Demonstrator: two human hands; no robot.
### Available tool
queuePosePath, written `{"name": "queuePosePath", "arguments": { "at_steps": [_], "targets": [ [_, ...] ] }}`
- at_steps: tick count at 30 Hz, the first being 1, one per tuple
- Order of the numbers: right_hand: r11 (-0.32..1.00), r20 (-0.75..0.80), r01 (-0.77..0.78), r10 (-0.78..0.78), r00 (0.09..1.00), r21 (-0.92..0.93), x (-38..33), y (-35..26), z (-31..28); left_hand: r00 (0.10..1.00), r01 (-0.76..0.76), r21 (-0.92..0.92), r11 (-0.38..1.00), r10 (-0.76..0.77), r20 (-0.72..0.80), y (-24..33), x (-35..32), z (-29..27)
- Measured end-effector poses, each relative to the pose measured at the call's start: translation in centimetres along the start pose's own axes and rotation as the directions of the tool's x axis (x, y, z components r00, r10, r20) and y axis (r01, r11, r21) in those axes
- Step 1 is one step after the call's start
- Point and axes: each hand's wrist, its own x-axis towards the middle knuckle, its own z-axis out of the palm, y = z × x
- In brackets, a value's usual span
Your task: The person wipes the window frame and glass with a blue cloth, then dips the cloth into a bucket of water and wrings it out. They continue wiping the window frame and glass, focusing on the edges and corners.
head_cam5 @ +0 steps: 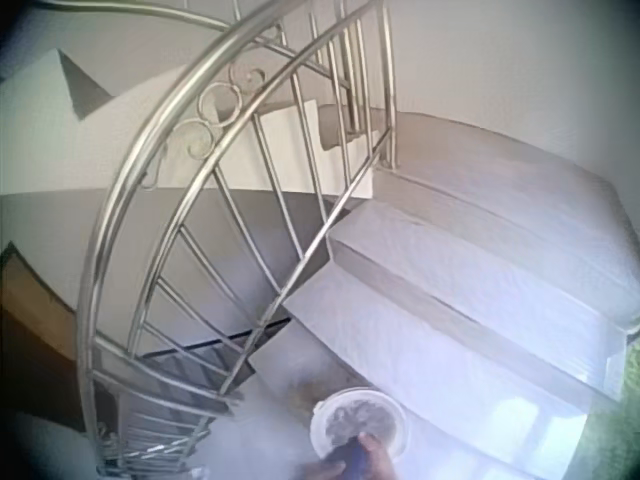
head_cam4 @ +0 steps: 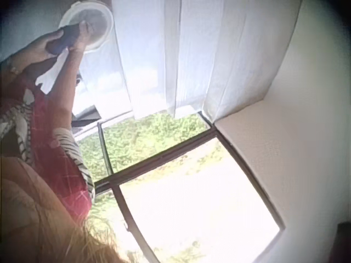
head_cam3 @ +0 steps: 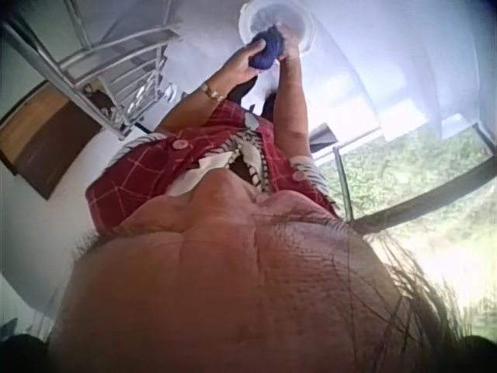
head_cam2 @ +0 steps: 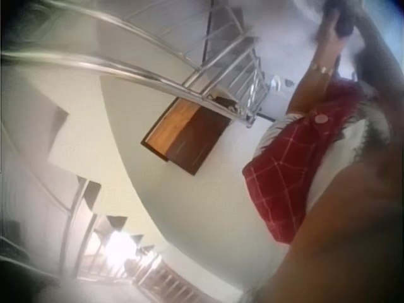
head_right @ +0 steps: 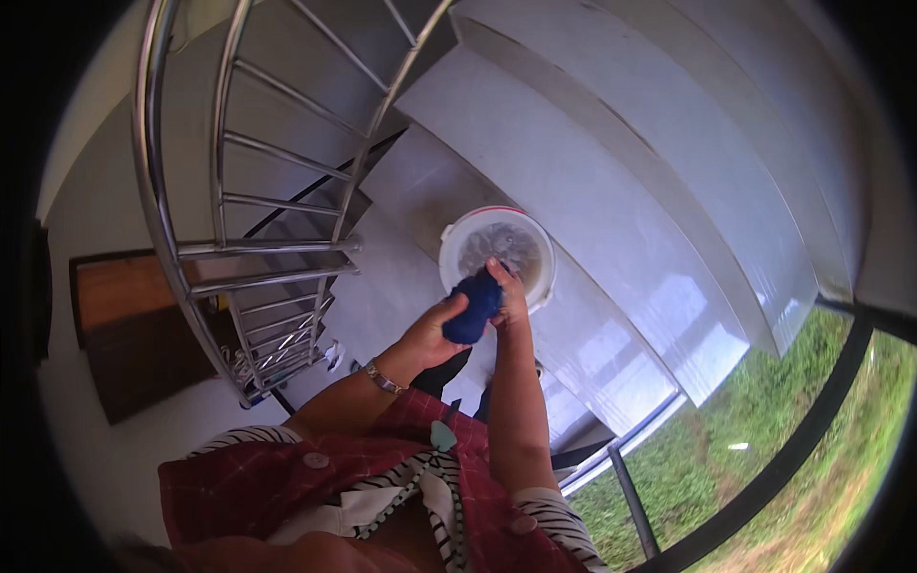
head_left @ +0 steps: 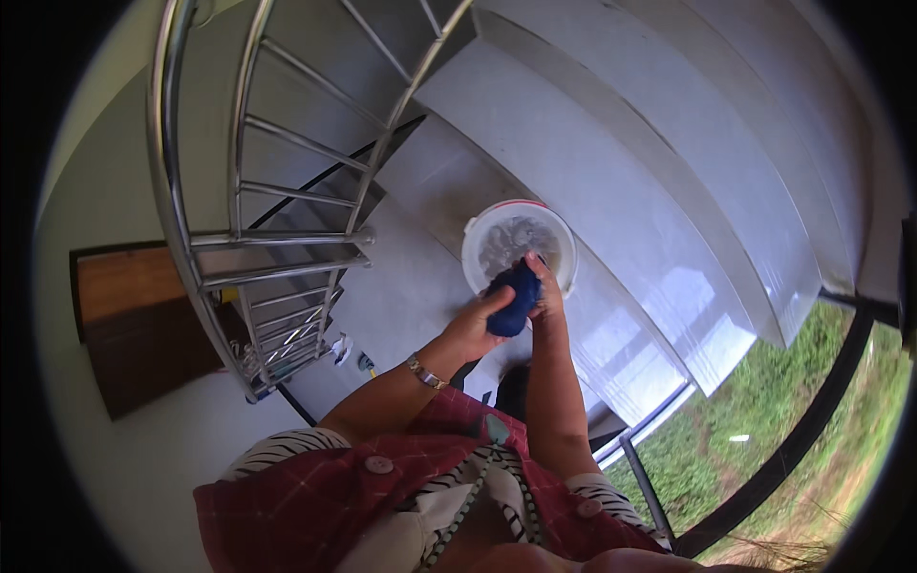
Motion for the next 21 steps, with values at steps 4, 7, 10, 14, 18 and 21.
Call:
{"name": "queuePosePath", "arguments": {
  "at_steps": [4, 7, 10, 14, 18, 21],
  "targets": [
    [0.994, 0.035, -0.045, 0.048, 0.998, -0.098, 1.2, 0.2, -0.2, 0.988, -0.021, 0.232, 0.973, 0.056, -0.144, 0.6, 0.3, 0.9],
    [0.933, 0.175, 0.030, 0.036, 0.984, -0.359, 1.7, -1.0, 0.5, 0.987, -0.102, 0.406, 0.908, 0.143, -0.072, 1.1, 0.2, 0.4],
    [0.712, 0.281, 0.206, -0.013, 0.960, -0.671, 2.2, -2.7, 2.0, 0.982, -0.155, 0.539, 0.828, 0.190, -0.009, 1.4, 1.2, -1.1],
    [0.311, 0.339, 0.364, -0.133, 0.931, -0.878, 3.7, -2.6, 3.1, 0.978, -0.068, 0.681, 0.729, 0.184, -0.098, 1.7, 3.8, -3.3],
    [0.081, 0.169, 0.197, -0.268, 0.949, -0.977, 4.2, -1.3, 4.0, 0.922, -0.112, 0.941, 0.319, 0.386, -0.022, 0.0, 8.5, -8.9],
    [-0.040, 0.109, 0.102, -0.424, 0.899, -0.994, 5.7, 0.3, 2.9, 0.932, 0.012, 0.989, 0.150, 0.357, -0.065, 1.8, 8.3, -5.2]
  ]
}}
